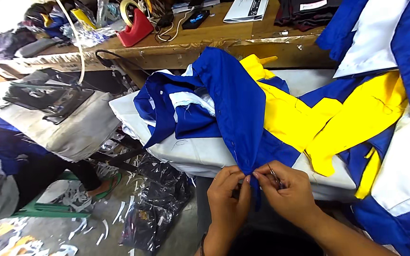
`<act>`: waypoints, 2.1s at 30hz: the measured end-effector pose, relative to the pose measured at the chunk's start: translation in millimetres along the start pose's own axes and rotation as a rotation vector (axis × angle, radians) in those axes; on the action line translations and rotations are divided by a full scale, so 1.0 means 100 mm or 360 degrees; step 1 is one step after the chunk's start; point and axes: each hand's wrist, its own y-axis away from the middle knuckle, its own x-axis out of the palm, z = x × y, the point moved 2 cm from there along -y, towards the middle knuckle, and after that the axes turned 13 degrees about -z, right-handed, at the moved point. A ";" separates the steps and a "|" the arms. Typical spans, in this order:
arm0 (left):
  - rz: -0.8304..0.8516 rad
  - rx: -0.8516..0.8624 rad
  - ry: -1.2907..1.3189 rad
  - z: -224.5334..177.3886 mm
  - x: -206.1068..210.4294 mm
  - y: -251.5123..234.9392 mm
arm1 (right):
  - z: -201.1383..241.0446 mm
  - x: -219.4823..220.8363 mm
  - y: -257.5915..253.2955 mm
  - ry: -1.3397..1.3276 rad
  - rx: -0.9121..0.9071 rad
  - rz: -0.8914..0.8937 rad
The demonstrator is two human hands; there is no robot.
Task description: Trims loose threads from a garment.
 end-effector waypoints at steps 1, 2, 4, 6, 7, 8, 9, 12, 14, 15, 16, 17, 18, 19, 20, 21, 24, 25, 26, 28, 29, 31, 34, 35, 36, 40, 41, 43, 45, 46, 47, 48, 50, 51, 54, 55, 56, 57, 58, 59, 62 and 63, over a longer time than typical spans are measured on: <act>0.0003 0.0022 -0.0011 0.00 -0.01 0.00 | 0.02 0.00 -0.02 -0.0131 0.0177 0.0059; 0.0013 0.0005 0.0017 0.00 -0.02 -0.01 | 0.02 0.00 -0.06 -0.0346 0.0449 0.0148; 0.0053 -0.0136 0.0175 0.01 -0.03 -0.02 | -0.01 -0.02 -0.13 -0.0746 0.0893 0.0284; 0.0095 -0.0331 0.0404 0.04 -0.04 -0.05 | -0.04 -0.09 -0.18 -0.0603 0.0698 0.0340; 0.0116 -0.0435 0.0508 0.05 -0.05 -0.06 | -0.05 -0.15 -0.21 -0.0350 0.0450 0.0374; 0.0129 -0.0538 0.0586 0.07 -0.07 -0.07 | -0.05 -0.21 -0.24 -0.0075 0.0246 0.0413; 0.0134 -0.0639 0.0643 0.07 -0.08 -0.08 | -0.05 -0.27 -0.26 0.0148 0.0102 0.0447; 0.0139 -0.0874 0.0756 0.07 -0.09 -0.10 | -0.07 -0.38 -0.30 0.0432 -0.0218 0.0396; 0.0152 -0.0948 0.0822 0.06 -0.08 -0.12 | -0.09 -0.42 -0.32 0.0473 -0.0353 0.0302; 0.0158 -0.0970 0.0845 0.06 -0.08 -0.13 | -0.09 -0.44 -0.33 0.0475 -0.0403 0.0264; 0.0165 -0.0979 0.0853 0.06 -0.08 -0.13 | -0.08 -0.45 -0.34 0.0474 -0.0441 0.0236; 0.0169 -0.0981 0.0853 0.06 -0.08 -0.13 | -0.08 -0.45 -0.34 0.0475 -0.0475 0.0215; 0.0171 -0.0976 0.0852 0.06 -0.08 -0.13 | -0.08 -0.45 -0.34 0.0476 -0.0498 0.0204; 0.0173 -0.0964 0.0849 0.06 -0.08 -0.13 | -0.08 -0.45 -0.34 0.0478 -0.0514 0.0200; 0.0170 -0.0950 0.0842 0.06 -0.08 -0.13 | -0.09 -0.44 -0.34 0.0479 -0.0523 0.0199; 0.0167 -0.0936 0.0833 0.06 -0.08 -0.13 | -0.09 -0.44 -0.34 0.0478 -0.0525 0.0201; 0.0173 -0.0886 0.0788 0.06 -0.09 -0.12 | -0.10 -0.42 -0.34 0.0451 -0.0522 0.0221; 0.0181 -0.0860 0.0777 0.06 -0.08 -0.12 | -0.10 -0.42 -0.33 0.0433 -0.0517 0.0233; 0.0188 -0.0838 0.0767 0.06 -0.08 -0.11 | -0.11 -0.41 -0.33 0.0417 -0.0513 0.0244; 0.0192 -0.0814 0.0756 0.06 -0.08 -0.11 | -0.12 -0.39 -0.33 0.0415 -0.0509 0.0257; 0.0187 -0.0812 0.0754 0.06 -0.08 -0.11 | -0.12 -0.39 -0.34 0.0419 -0.0509 0.0259; 0.0178 -0.0797 0.0739 0.06 -0.08 -0.11 | -0.12 -0.40 -0.34 0.0414 -0.0509 0.0264; 0.0205 -0.0729 0.0706 0.06 -0.09 -0.11 | -0.14 -0.39 -0.34 0.0371 -0.0502 0.0292; 0.0221 -0.0707 0.0696 0.06 -0.08 -0.10 | -0.14 -0.38 -0.34 0.0355 -0.0504 0.0303; 0.0235 -0.0689 0.0692 0.06 -0.08 -0.10 | -0.15 -0.37 -0.35 0.0350 -0.0513 0.0313; 0.0261 -0.0618 0.0688 0.09 -0.09 -0.11 | -0.14 -0.35 -0.36 0.0347 -0.0540 0.0337; 0.0258 -0.0630 0.0695 0.09 -0.09 -0.11 | -0.13 -0.35 -0.36 0.0292 -0.0476 0.0352; 0.0236 -0.0741 0.0761 0.08 -0.10 -0.10 | -0.13 -0.36 -0.35 0.0101 -0.0244 0.0374; 0.0197 -0.0928 0.0845 0.07 -0.11 -0.10 | -0.14 -0.38 -0.35 -0.0006 -0.0093 0.0355; 0.0179 -0.1018 0.0877 0.07 -0.11 -0.10 | -0.14 -0.41 -0.35 0.0044 -0.0092 0.0343; 0.0161 -0.1100 0.0900 0.07 -0.12 -0.10 | -0.15 -0.44 -0.35 0.0125 -0.0125 0.0337; 0.0144 -0.1175 0.0926 0.07 -0.12 -0.10 | -0.15 -0.47 -0.35 0.0206 -0.0169 0.0338; 0.0138 -0.1280 0.0988 0.08 -0.12 -0.10 | -0.16 -0.51 -0.33 0.0325 -0.0249 0.0339; 0.0144 -0.1315 0.1016 0.08 -0.12 -0.10 | -0.17 -0.52 -0.33 0.0354 -0.0278 0.0342; 0.0152 -0.1336 0.1063 0.07 -0.11 -0.10 | -0.14 -0.52 -0.36 0.0365 -0.0340 0.0369; 0.0151 -0.1329 0.1067 0.07 -0.11 -0.10 | -0.13 -0.52 -0.37 0.0360 -0.0361 0.0387; 0.0148 -0.1324 0.1070 0.06 -0.11 -0.09 | -0.13 -0.50 -0.39 0.0362 -0.0388 0.0404; 0.0151 -0.1323 0.1066 0.05 -0.11 -0.09 | -0.12 -0.49 -0.40 0.0371 -0.0412 0.0417; 0.0156 -0.1323 0.1063 0.05 -0.11 -0.09 | -0.12 -0.48 -0.40 0.0378 -0.0428 0.0424; 0.0160 -0.1322 0.1063 0.05 -0.11 -0.09 | -0.12 -0.47 -0.41 0.0385 -0.0441 0.0427; 0.0159 -0.1289 0.1044 0.03 -0.10 -0.09 | -0.10 -0.45 -0.41 0.0413 -0.0490 0.0420; 0.0150 -0.1279 0.1033 0.03 -0.10 -0.08 | -0.09 -0.44 -0.40 0.0421 -0.0510 0.0410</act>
